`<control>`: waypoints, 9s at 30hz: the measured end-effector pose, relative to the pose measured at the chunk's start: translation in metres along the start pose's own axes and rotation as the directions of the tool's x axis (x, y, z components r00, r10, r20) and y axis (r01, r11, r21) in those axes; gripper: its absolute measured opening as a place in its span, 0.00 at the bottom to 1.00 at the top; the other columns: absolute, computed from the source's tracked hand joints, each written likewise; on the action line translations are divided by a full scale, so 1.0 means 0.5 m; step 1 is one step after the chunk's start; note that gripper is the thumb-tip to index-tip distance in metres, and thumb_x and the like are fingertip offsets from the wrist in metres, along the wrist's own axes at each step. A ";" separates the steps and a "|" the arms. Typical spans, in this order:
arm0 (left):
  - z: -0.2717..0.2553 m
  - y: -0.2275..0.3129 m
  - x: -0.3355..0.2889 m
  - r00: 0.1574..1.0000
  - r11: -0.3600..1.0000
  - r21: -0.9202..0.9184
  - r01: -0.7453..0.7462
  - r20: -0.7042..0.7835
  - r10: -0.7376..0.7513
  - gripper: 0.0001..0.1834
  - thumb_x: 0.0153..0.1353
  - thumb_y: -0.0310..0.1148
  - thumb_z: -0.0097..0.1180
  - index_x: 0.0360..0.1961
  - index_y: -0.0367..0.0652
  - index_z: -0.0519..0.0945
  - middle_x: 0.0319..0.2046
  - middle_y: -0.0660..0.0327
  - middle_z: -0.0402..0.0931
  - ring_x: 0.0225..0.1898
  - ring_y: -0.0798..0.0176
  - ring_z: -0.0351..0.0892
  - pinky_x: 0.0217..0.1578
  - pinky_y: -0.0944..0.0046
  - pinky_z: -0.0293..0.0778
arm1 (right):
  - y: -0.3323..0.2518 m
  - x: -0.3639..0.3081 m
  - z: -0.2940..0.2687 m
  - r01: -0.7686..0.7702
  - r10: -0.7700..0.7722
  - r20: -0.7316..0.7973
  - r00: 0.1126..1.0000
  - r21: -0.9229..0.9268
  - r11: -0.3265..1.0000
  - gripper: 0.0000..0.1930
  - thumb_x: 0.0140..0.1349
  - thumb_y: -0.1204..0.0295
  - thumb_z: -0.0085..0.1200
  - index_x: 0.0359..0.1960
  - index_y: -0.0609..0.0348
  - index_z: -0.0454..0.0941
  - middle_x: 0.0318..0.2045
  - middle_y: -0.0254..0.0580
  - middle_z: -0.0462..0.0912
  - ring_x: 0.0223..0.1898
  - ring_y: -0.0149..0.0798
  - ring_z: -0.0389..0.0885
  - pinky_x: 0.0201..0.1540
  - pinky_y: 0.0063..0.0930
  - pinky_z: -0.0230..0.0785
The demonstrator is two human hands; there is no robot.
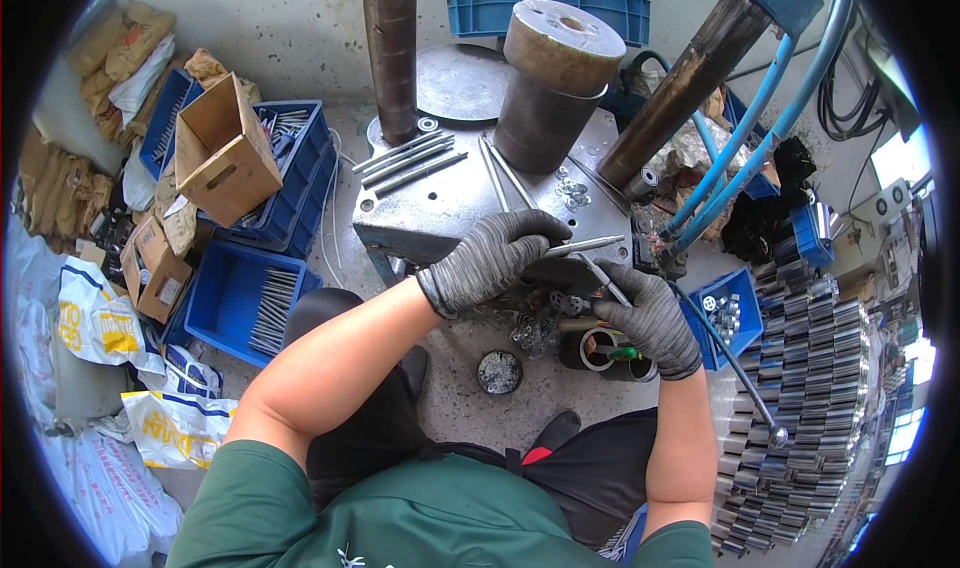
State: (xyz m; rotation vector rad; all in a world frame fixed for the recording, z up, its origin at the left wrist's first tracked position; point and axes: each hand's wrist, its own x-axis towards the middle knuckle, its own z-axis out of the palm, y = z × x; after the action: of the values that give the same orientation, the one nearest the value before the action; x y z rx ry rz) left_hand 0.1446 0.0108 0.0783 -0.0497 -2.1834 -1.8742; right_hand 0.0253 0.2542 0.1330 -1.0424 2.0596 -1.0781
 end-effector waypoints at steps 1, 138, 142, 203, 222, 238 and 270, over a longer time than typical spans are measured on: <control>0.000 0.003 0.000 1.000 0.999 0.041 0.006 -0.006 -0.005 0.18 0.71 0.28 0.51 0.59 0.37 0.82 0.45 0.51 0.86 0.48 0.61 0.84 0.54 0.59 0.78 | -0.007 -0.001 0.003 -0.002 0.002 -0.001 1.000 0.000 1.000 0.29 0.58 0.78 0.63 0.64 0.65 0.78 0.46 0.47 0.89 0.46 0.34 0.86 0.53 0.33 0.79; 0.029 -0.006 0.033 0.861 0.662 -0.664 0.348 -0.053 -0.507 0.10 0.71 0.33 0.58 0.46 0.39 0.76 0.30 0.62 0.79 0.21 0.73 0.76 0.16 0.74 0.69 | 0.007 0.031 0.054 0.301 -0.661 -0.196 0.724 -0.773 0.559 0.27 0.48 0.81 0.60 0.54 0.55 0.84 0.43 0.52 0.85 0.43 0.57 0.82 0.48 0.50 0.74; 0.021 0.015 0.023 0.901 0.725 -0.617 0.305 -0.059 -0.430 0.13 0.72 0.35 0.59 0.52 0.40 0.77 0.31 0.63 0.79 0.20 0.74 0.76 0.17 0.74 0.70 | 0.031 0.025 0.047 0.233 -0.467 -0.306 0.830 -0.570 0.788 0.25 0.53 0.83 0.59 0.56 0.58 0.83 0.43 0.53 0.85 0.41 0.57 0.84 0.47 0.45 0.78; 0.009 0.000 0.011 0.872 0.608 -0.627 0.487 0.387 -0.298 0.22 0.68 0.35 0.62 0.57 0.33 0.79 0.32 0.57 0.85 0.19 0.73 0.79 0.16 0.78 0.69 | -0.002 -0.020 -0.015 0.171 -0.187 -0.044 0.981 -0.239 0.956 0.22 0.61 0.75 0.66 0.58 0.62 0.83 0.45 0.55 0.89 0.47 0.46 0.90 0.52 0.35 0.81; -0.005 0.023 0.016 0.862 0.540 -0.674 0.504 0.352 -0.366 0.23 0.67 0.33 0.60 0.61 0.34 0.77 0.31 0.56 0.84 0.21 0.67 0.83 0.19 0.73 0.76 | 0.015 -0.016 -0.005 -0.196 -0.006 0.314 0.949 0.607 0.771 0.37 0.61 0.67 0.69 0.71 0.63 0.69 0.49 0.48 0.86 0.44 0.36 0.86 0.47 0.31 0.81; -0.216 -0.052 -0.004 0.924 0.339 0.869 0.360 -0.382 -0.001 0.21 0.57 0.24 0.63 0.53 0.48 0.87 0.48 0.46 0.83 0.50 0.42 0.84 0.57 0.52 0.78 | 0.060 0.004 -0.021 -0.061 0.136 -0.078 0.988 0.608 0.791 0.28 0.66 0.75 0.60 0.68 0.64 0.70 0.43 0.42 0.85 0.41 0.35 0.87 0.46 0.28 0.82; -0.245 -0.103 -0.090 0.919 0.171 0.921 -0.351 0.303 0.253 0.28 0.40 0.45 0.74 0.46 0.54 0.82 0.42 0.58 0.81 0.48 0.46 0.81 0.51 0.45 0.75 | 0.070 -0.065 -0.048 0.090 -0.007 -0.191 0.982 0.430 0.899 0.23 0.63 0.69 0.61 0.59 0.63 0.78 0.42 0.37 0.85 0.39 0.30 0.85 0.43 0.24 0.76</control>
State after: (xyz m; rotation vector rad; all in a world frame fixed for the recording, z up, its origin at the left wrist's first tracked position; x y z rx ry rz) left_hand 0.1994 -0.1106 0.0349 -0.2973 -2.7057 -0.0162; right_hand 0.0108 0.3039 0.1195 -0.7888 1.8054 -1.6252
